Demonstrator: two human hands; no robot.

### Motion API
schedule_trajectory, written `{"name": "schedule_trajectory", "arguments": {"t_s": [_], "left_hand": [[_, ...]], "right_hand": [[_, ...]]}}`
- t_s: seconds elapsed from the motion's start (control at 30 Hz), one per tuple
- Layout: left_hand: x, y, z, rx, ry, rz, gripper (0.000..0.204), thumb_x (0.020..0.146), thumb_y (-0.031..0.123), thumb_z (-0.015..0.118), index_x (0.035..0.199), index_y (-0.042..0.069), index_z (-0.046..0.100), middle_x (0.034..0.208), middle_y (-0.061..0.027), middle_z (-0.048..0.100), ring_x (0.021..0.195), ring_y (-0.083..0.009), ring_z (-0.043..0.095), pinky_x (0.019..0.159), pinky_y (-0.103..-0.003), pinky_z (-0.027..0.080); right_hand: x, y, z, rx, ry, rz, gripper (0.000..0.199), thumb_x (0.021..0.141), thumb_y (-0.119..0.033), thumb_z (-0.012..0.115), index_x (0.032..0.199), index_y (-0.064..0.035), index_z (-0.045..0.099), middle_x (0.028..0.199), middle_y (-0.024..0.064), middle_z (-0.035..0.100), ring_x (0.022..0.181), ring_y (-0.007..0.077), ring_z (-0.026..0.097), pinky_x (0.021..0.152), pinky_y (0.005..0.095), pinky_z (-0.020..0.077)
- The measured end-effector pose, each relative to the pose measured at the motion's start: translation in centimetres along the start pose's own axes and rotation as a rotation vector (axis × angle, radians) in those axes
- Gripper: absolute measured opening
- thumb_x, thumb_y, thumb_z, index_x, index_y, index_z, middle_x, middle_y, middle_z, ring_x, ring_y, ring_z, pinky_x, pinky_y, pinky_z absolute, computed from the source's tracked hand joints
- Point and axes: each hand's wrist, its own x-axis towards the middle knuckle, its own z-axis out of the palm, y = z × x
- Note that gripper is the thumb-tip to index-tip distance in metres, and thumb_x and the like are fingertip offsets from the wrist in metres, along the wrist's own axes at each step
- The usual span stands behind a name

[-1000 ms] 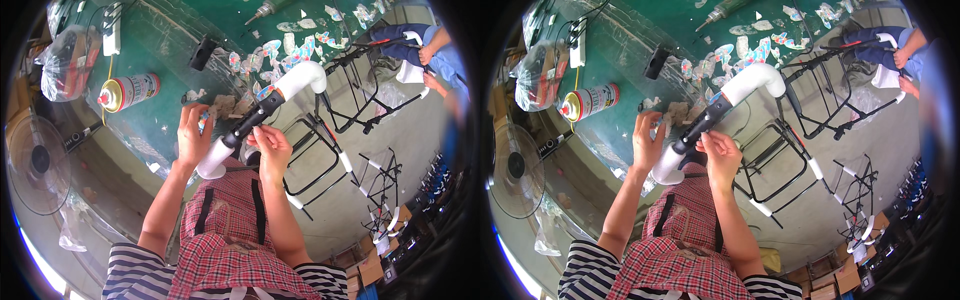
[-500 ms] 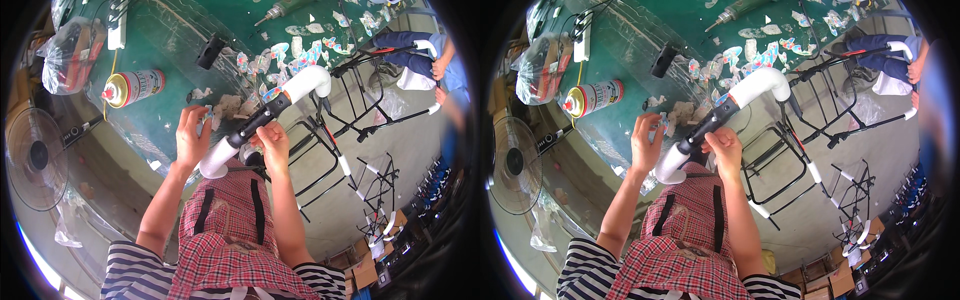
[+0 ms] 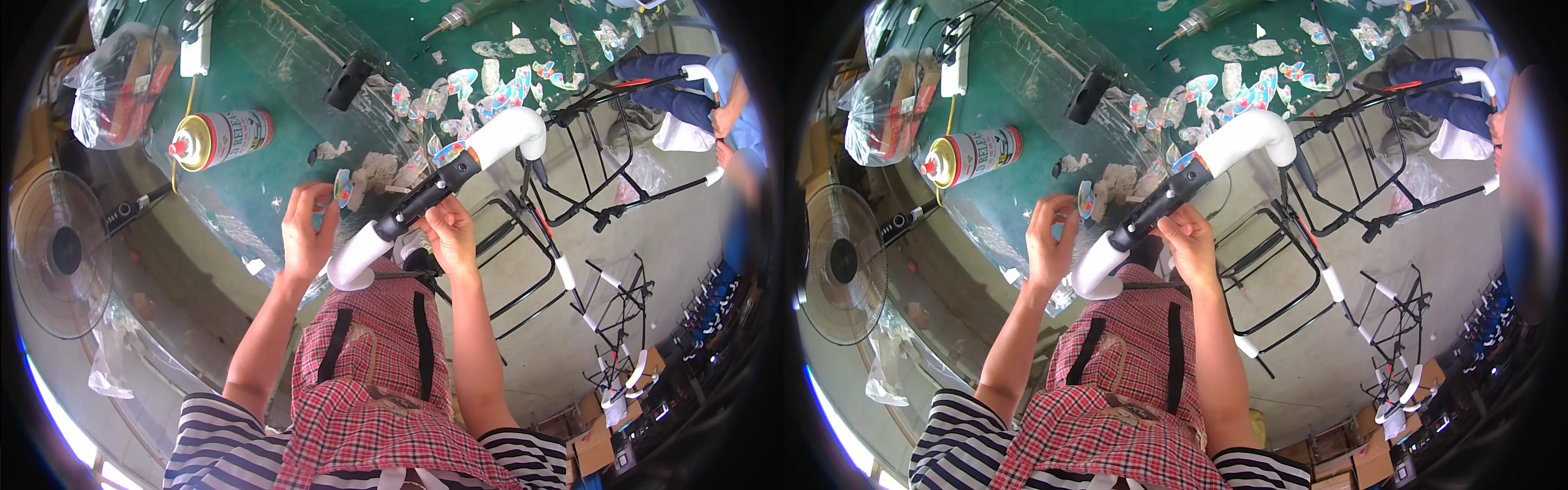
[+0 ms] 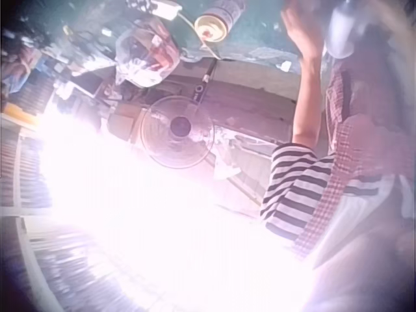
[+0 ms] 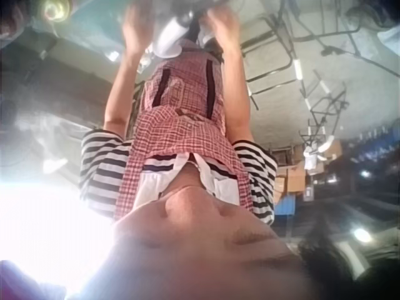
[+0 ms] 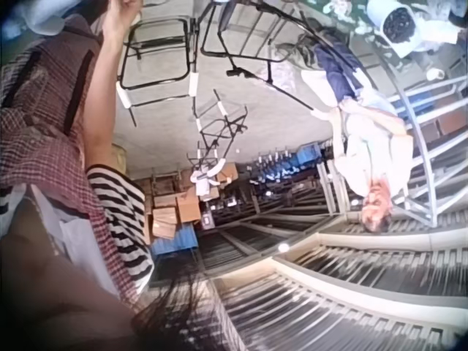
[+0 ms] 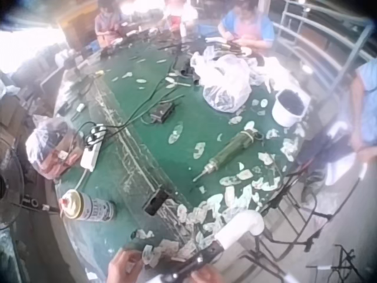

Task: The person assembles a metal walker frame by attaching white foam handles to the frame, using a cordless drill to tighten screws and a spray can to apply lubricant or adhesive. The person handles the walker frame, foam handles, drill, and spray can throughout the process.

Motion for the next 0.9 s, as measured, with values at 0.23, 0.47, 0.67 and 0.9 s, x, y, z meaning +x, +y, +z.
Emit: {"name": "schedule_trajectory", "arguments": {"t_s": [0.23,0.47,0.67,0.9], "left_hand": [[-0.2,-2.7,-1.3,-0.158,0.524,-0.107,0.053,0.081,0.005,0.074,0.126,0.003,0.046,0.114,-0.0089,0.052,0.102,-0.0193,0.052,0.087,-0.034,0.045],[4.4,-3.1,-5.8,-0.117,0.748,0.006,0.093,0.073,0.015,0.084,0.145,0.003,0.026,0.142,-0.0121,0.033,0.131,-0.0251,0.036,0.111,-0.042,0.028],[8.6,-2.3,-7.8,-0.160,0.666,0.001,0.105,0.068,0.027,0.088,0.146,0.001,0.022,0.140,-0.0168,0.036,0.128,-0.0262,0.042,0.110,-0.037,0.031],[-0.9,6.6,-9.3,-0.725,0.126,0.089,0.102,0.071,0.031,0.082,0.144,0.005,0.016,0.132,-0.0183,0.039,0.115,-0.0288,0.052,0.098,-0.045,0.044]], "right_hand": [[0.5,1.9,-3.0,0.005,-0.013,0.036,0.041,0.090,-0.009,0.067,0.127,-0.0018,0.051,0.121,0.0070,0.060,0.111,0.0202,0.059,0.096,0.0358,0.0490],[-0.1,1.2,-1.2,0.096,-0.114,0.053,0.050,0.089,-0.019,0.069,0.130,0.0005,0.048,0.124,0.0115,0.057,0.118,0.0314,0.056,0.102,0.0456,0.0472],[0.4,1.0,-0.8,0.073,-0.173,0.051,0.051,0.091,-0.025,0.066,0.133,-0.0033,0.046,0.125,0.0170,0.059,0.116,0.0300,0.059,0.100,0.0399,0.0472],[0.9,1.1,-2.1,0.122,-0.178,0.051,0.047,0.093,-0.022,0.063,0.132,-0.0015,0.048,0.130,0.0192,0.056,0.119,0.0346,0.056,0.104,0.0424,0.0455]]}}
